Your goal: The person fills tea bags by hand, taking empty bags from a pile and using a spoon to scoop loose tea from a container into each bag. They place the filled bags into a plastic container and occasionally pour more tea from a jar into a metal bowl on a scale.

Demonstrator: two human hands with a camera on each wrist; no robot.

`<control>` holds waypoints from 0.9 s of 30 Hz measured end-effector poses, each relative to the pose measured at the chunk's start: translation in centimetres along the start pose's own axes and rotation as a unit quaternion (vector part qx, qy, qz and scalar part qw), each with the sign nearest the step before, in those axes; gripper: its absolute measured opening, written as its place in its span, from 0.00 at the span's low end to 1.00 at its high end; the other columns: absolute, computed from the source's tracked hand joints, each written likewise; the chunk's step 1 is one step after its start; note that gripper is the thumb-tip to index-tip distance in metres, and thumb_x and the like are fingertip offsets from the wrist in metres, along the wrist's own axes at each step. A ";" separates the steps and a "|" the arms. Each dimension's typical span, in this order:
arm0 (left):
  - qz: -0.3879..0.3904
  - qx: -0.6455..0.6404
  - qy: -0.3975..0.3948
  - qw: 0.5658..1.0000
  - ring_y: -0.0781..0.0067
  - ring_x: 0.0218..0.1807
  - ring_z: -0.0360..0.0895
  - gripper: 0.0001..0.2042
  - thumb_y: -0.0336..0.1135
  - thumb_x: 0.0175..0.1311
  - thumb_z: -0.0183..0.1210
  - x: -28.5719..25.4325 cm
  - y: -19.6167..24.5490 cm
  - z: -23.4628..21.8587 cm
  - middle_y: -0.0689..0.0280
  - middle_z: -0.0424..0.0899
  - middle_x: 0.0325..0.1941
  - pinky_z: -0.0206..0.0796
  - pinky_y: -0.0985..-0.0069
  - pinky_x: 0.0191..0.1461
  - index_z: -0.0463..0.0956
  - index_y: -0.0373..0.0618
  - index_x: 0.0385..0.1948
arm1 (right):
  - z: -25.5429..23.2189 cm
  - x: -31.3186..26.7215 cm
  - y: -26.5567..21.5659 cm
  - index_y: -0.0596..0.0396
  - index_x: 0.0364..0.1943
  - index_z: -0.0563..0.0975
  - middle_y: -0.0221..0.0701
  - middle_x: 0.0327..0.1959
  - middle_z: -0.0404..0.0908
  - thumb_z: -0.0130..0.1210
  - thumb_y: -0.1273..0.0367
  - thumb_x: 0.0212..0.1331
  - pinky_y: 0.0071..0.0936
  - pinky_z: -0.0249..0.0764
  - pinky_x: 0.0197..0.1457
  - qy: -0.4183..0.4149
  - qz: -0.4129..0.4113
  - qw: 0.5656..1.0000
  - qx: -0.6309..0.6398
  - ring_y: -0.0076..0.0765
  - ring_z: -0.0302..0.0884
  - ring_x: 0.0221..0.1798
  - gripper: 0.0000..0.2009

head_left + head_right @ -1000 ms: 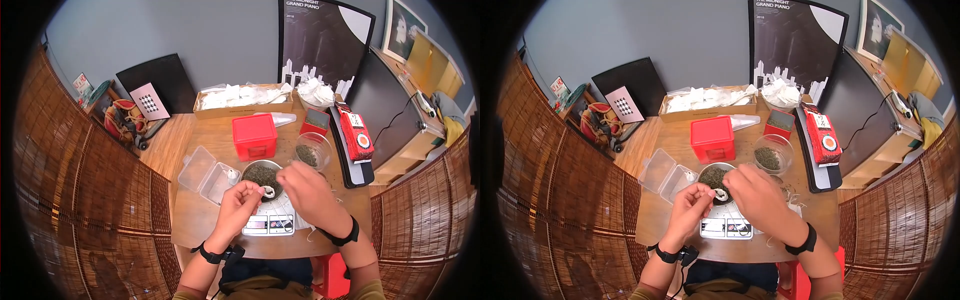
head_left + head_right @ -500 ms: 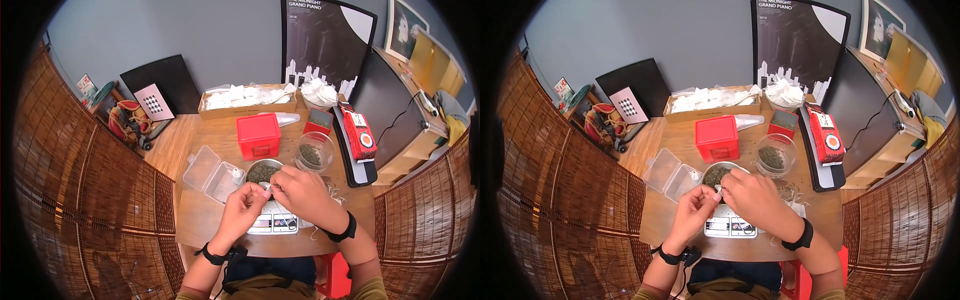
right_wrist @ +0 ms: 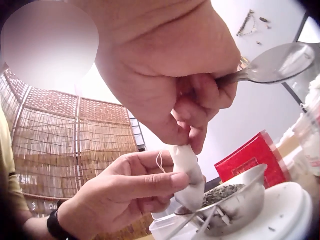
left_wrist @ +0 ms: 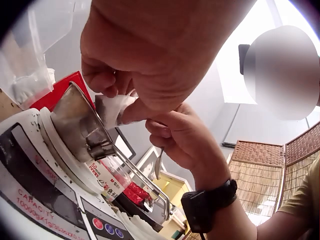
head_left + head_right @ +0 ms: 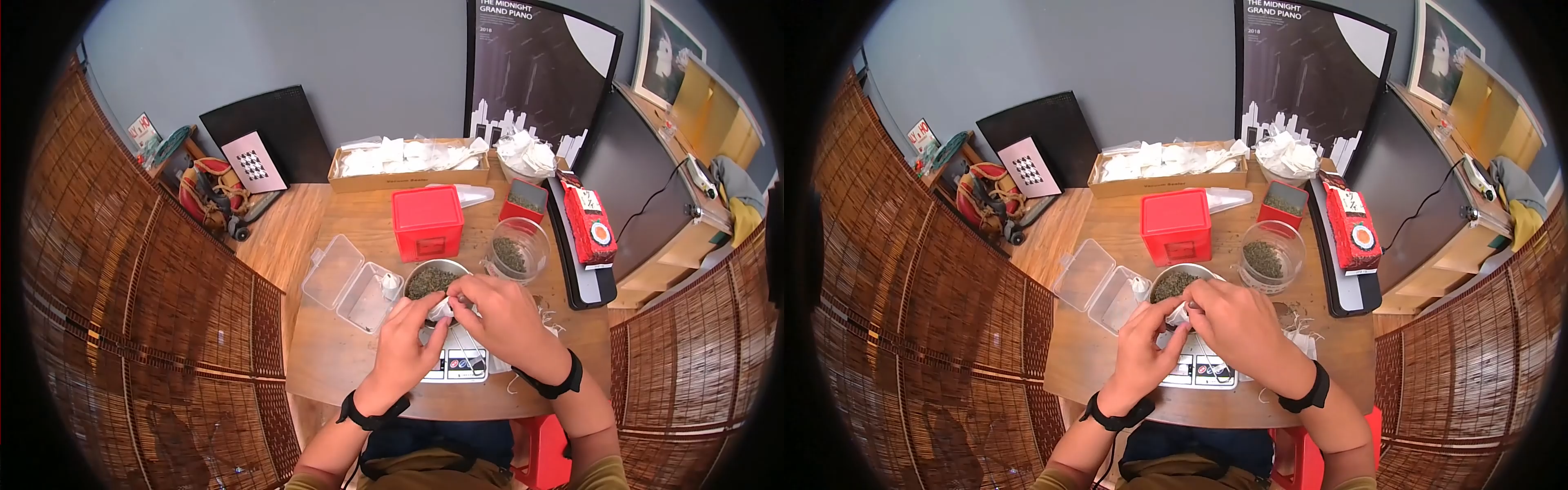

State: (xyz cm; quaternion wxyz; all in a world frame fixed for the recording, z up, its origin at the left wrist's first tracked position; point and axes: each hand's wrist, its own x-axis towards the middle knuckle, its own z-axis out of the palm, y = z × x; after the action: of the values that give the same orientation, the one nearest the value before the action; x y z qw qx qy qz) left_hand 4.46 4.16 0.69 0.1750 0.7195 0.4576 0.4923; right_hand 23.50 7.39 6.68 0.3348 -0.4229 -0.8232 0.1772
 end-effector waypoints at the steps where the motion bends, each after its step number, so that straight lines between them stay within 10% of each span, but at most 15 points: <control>1: -0.012 -0.005 -0.003 1.000 0.67 0.35 0.76 0.24 0.23 0.58 0.74 0.0 0.1 0.0 0.60 0.85 0.40 0.70 0.73 0.36 0.83 0.39 0.59 | 0.1 0.0 0.0 0.58 0.42 0.82 0.42 0.36 0.89 0.68 0.70 0.67 0.45 0.81 0.39 0.006 -0.001 1.000 0.005 0.53 0.90 0.38 0.07; 8: -0.020 -0.047 0.098 0.994 0.75 0.34 0.77 0.16 0.22 0.62 0.73 -0.4 1.0 0.1 0.62 0.84 0.43 0.69 0.81 0.33 0.80 0.37 0.51 | 0.3 0.3 0.1 0.54 0.40 0.80 0.40 0.29 0.87 0.68 0.69 0.66 0.49 0.78 0.34 0.014 -0.003 1.000 0.028 0.56 0.87 0.32 0.07; 16: -0.235 -0.208 0.004 0.950 0.92 0.36 0.72 0.05 0.28 0.78 0.66 -1.5 -0.4 0.3 0.77 0.80 0.34 0.62 0.87 0.34 0.81 0.38 0.39 | 0.3 0.3 -0.3 0.57 0.39 0.82 0.42 0.32 0.90 0.72 0.68 0.64 0.40 0.80 0.34 -0.024 0.041 0.997 0.053 0.51 0.89 0.31 0.10; 27: -0.234 -0.164 -0.029 0.958 0.94 0.34 0.69 0.06 0.28 0.80 0.63 -1.5 0.0 -0.6 0.78 0.78 0.33 0.58 0.87 0.32 0.81 0.39 0.38 | 1.0 0.1 -0.2 0.55 0.42 0.80 0.41 0.32 0.88 0.68 0.69 0.67 0.48 0.79 0.35 0.007 -0.002 1.000 0.026 0.56 0.88 0.34 0.08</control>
State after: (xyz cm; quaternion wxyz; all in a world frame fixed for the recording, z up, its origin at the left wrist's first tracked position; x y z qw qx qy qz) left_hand 3.74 2.81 0.12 0.4141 0.5678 0.5208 0.4846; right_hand 22.65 7.34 6.08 0.3517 -0.4135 -0.8168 0.1955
